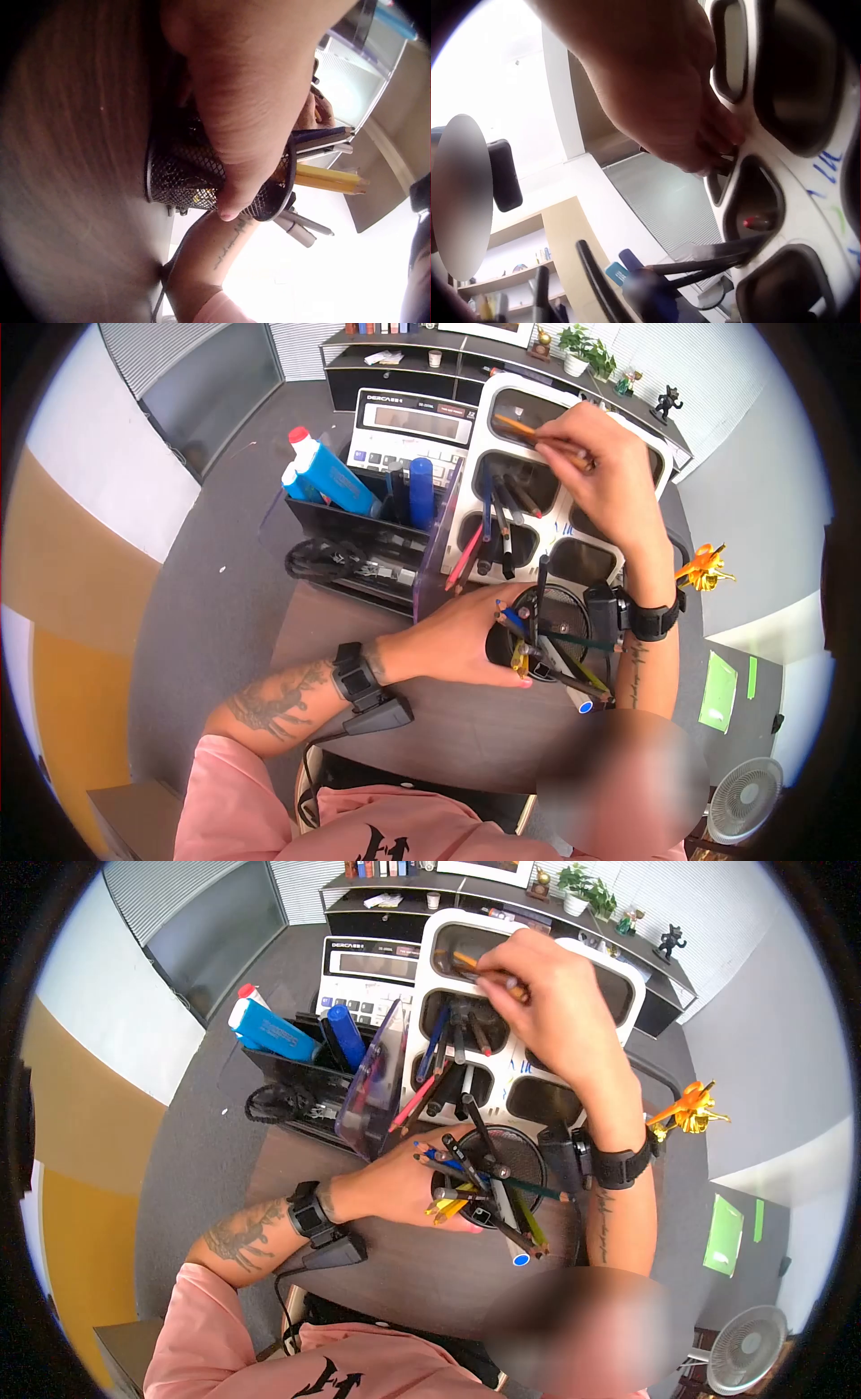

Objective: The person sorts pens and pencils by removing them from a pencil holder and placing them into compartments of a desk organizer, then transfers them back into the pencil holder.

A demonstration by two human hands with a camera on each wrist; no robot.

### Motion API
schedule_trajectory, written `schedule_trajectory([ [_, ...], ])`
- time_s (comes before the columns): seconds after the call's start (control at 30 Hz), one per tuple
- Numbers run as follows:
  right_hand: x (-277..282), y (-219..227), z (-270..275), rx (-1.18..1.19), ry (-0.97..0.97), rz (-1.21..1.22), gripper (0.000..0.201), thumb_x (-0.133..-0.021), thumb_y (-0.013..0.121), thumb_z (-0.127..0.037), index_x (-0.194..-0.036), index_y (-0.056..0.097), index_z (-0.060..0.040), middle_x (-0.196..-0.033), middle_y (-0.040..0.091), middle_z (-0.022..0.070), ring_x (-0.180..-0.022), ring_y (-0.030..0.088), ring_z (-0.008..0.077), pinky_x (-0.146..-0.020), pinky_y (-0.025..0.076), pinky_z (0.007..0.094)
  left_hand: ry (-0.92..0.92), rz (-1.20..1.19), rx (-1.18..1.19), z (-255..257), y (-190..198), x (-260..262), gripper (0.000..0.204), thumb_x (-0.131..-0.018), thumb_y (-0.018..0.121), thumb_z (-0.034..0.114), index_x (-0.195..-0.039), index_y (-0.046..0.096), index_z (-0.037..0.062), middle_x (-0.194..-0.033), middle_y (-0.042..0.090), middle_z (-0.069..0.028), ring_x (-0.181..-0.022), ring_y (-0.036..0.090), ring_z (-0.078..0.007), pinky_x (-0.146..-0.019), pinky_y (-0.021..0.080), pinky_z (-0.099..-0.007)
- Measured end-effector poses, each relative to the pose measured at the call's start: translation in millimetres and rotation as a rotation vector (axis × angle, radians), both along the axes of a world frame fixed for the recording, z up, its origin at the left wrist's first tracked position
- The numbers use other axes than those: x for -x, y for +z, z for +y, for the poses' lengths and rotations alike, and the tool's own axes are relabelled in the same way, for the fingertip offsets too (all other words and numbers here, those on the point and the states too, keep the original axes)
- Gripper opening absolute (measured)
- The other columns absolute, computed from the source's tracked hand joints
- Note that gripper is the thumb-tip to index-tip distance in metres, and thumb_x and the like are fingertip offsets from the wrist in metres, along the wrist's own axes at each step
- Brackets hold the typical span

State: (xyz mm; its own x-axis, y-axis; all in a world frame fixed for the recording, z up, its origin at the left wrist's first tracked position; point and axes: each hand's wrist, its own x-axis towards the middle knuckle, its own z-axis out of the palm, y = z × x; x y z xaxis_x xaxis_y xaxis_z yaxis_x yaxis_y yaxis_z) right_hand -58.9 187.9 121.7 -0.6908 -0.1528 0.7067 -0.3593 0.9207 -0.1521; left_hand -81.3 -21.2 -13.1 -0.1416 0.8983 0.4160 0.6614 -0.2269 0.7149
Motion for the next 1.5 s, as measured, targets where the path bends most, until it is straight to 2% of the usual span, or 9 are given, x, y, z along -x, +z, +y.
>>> schedule_trajectory([
  [0.23,-56,50,-2,0.287,-0.01,-0.037,0.012,-0.089,0.072,-0.001,-0.101,0.07,0.0023,-0.094,0.068,0.0041,-0.08,0.067,0.0111,-0.066,0.054,0.0244,0.048,0.053,-0.058,2,-6,0,0.104,-0.067,0.09,0.038,-0.148,0.038,0.0001,-0.135,0.058,-0.0214,-0.121,0.059,-0.0367,-0.102,0.047,-0.0426],
  [0.3,-74,61,-4,0.329,-0.008,-0.094,0.012,-0.09,0.068,0.003,-0.102,0.069,0.0068,-0.099,0.063,0.0081,-0.075,0.059,0.0104,-0.062,0.049,0.0214,0.006,0.03,-0.018,0,-1,0,0.048,-0.077,0.085,0.042,-0.11,0.07,0.0109,-0.126,0.062,-0.0142,-0.122,0.055,-0.0346,-0.103,0.048,-0.0454],
  [0.4,-93,70,-3,0.318,0.037,-0.145,0.011,-0.091,0.067,0.004,-0.102,0.069,0.0063,-0.098,0.062,0.0087,-0.073,0.059,0.0105,-0.061,0.049,0.0211,0.021,0.016,-0.027,-1,2,-1,0.048,-0.076,0.085,0.041,-0.109,0.07,0.0102,-0.127,0.062,-0.0129,-0.12,0.057,-0.0342,-0.103,0.048,-0.0452],
  [0.43,-98,72,-6,0.362,0.032,-0.168,0.01,-0.089,0.069,0.001,-0.098,0.069,0.0059,-0.096,0.063,0.0102,-0.073,0.06,0.0109,-0.06,0.049,0.0205,0.034,-0.063,0.024,0,4,0,0.101,-0.067,0.091,0.037,-0.146,0.04,-0.0005,-0.13,0.061,-0.0217,-0.119,0.06,-0.0368,-0.102,0.047,-0.0432],
  [0.63,-104,71,-3,0.305,0.195,-0.415,0.012,-0.077,0.074,-0.002,-0.086,0.069,0.0032,-0.09,0.067,0.0146,-0.072,0.065,0.015,-0.06,0.053,0.0234,0.015,-0.124,-0.033,0,3,0,0.06,-0.071,0.09,0.039,-0.116,0.066,0.0079,-0.127,0.058,-0.0153,-0.107,0.062,-0.0342,-0.093,0.052,-0.0406],
  [0.73,-103,70,-4,0.263,0.269,-0.47,0.013,-0.069,0.072,0.002,-0.082,0.07,0.0024,-0.086,0.068,0.0148,-0.072,0.067,0.0188,-0.064,0.057,0.0293,0.023,-0.112,0.096,-1,9,1,0.101,-0.068,0.091,0.039,-0.146,0.04,0.0008,-0.129,0.061,-0.023,-0.122,0.058,-0.0372,-0.104,0.045,-0.0428],
  [0.97,-84,55,-21,0.224,0.306,-0.827,0.025,-0.075,0.077,0.002,-0.099,0.069,0.0047,-0.095,0.072,0.0121,-0.08,0.073,0.0186,-0.076,0.06,0.0274,0.008,-0.133,0.087,-1,12,1,0.1,-0.068,0.091,0.037,-0.147,0.04,0.0016,-0.128,0.061,-0.0221,-0.119,0.06,-0.0369,-0.103,0.046,-0.0426],
  [1.2,-71,50,1,0.636,0.268,-0.637,0.04,-0.078,0.082,-0.003,-0.116,0.069,0.0016,-0.103,0.071,0.0082,-0.077,0.067,0.0111,-0.073,0.054,0.0253,-0.023,-0.084,-0.054,0,-1,2,0.097,-0.068,0.09,0.036,-0.144,0.042,-0.0013,-0.125,0.062,-0.0217,-0.114,0.062,-0.0371,-0.098,0.049,-0.0422],
  [1.5,-28,0,-12,0.09,0.107,-0.478,0.042,-0.072,0.077,0.005,-0.113,0.069,-0.0015,-0.094,0.065,0.0125,-0.069,0.062,0.0221,-0.065,0.053,0.0326,-0.134,-0.046,-0.033,-6,5,2,0.091,-0.068,0.089,0.036,-0.137,0.046,-0.0044,-0.122,0.061,-0.0228,-0.112,0.061,-0.0389,-0.095,0.05,-0.0432],
])
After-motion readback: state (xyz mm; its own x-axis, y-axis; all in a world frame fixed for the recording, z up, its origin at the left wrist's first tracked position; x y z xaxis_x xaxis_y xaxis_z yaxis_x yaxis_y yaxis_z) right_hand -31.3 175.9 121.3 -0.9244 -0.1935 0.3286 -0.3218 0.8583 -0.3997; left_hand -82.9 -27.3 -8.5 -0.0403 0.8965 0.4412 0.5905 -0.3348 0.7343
